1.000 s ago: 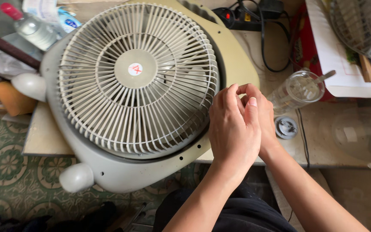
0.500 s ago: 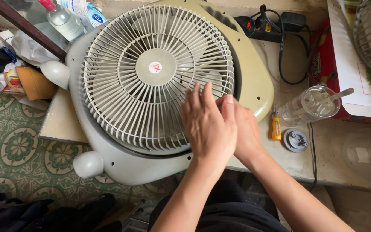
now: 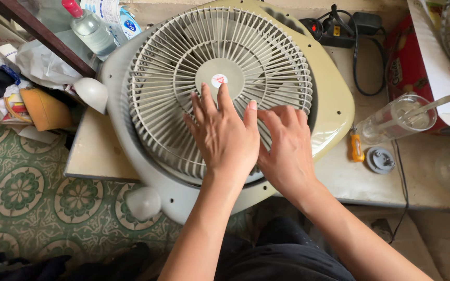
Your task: The person assembles an electric fan by placing the front grille onto the fan body and securing it with screws using a screwdriver. The person aligns the grille, inserts screws, and tightens them to complete the assembly.
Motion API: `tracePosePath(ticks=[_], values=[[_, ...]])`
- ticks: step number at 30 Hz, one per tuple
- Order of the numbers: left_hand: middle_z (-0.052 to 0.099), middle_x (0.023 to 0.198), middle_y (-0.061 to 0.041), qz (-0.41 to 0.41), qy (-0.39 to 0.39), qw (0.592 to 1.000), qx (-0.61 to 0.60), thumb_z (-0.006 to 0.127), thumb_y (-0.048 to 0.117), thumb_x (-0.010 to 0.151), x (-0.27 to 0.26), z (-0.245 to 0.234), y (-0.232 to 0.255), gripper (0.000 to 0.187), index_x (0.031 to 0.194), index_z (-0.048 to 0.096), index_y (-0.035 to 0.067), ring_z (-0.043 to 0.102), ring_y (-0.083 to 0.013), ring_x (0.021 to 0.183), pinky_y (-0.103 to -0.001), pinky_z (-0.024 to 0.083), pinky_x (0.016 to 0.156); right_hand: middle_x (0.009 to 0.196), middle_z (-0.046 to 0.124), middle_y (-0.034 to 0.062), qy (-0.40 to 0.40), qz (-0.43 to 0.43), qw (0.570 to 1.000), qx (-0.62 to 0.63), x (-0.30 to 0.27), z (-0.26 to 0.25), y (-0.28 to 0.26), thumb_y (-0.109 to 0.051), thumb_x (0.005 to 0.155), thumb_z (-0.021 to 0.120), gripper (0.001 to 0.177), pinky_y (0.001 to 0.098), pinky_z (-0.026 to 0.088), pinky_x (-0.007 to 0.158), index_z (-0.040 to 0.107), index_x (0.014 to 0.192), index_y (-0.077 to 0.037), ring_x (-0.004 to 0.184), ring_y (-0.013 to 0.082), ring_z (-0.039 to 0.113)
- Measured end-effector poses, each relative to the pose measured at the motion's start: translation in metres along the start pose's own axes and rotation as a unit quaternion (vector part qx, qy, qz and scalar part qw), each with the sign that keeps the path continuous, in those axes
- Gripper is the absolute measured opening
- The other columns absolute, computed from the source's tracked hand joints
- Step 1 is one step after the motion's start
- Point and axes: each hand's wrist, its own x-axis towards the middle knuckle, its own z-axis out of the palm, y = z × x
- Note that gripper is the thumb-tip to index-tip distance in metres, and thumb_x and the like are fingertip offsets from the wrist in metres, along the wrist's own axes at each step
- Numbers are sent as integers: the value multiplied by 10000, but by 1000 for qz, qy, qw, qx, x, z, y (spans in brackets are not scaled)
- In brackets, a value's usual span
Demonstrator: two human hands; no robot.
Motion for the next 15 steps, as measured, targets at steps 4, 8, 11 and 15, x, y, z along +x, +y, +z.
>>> tracePosePath(ticks=[4,8,11,15], values=[[281,1574,-295,-7,-42,999,26,586,473,940,14,-9,-26,724,1485,406,32,199,-474,1480,-674,131,1153,1537,430,262,-2,-38,999,-9,-1,24,-16,-179,842,727,618,581,313,1110,568,1429,-71,1463,470,329],[238,1591,-290,-5,-87,996,34,592,484,932,21,-11,-47,759,1501,373,32,167,-463,1488,-671,105,1158,1583,363,275,-26,0,999,-38,-7,43,-30,-213,872,697,629,619,229,1150,525,1467,-98,1483,467,269],[225,1598,-282,6,-97,994,49,583,490,938,25,-13,-61,759,1506,365,36,159,-456,1488,-681,88,1157,1577,355,280,-31,19,998,-53,-9,55,-40,-221,872,676,636,628,216,1146,519,1474,-94,1478,475,264],[213,1603,-268,17,-108,993,53,579,490,922,36,-20,-81,768,1511,366,47,149,-447,1492,-694,66,1150,1582,361,274,-8,50,994,-100,-10,66,-48,-313,934,643,594,624,211,1165,516,1473,-98,1491,466,276]])
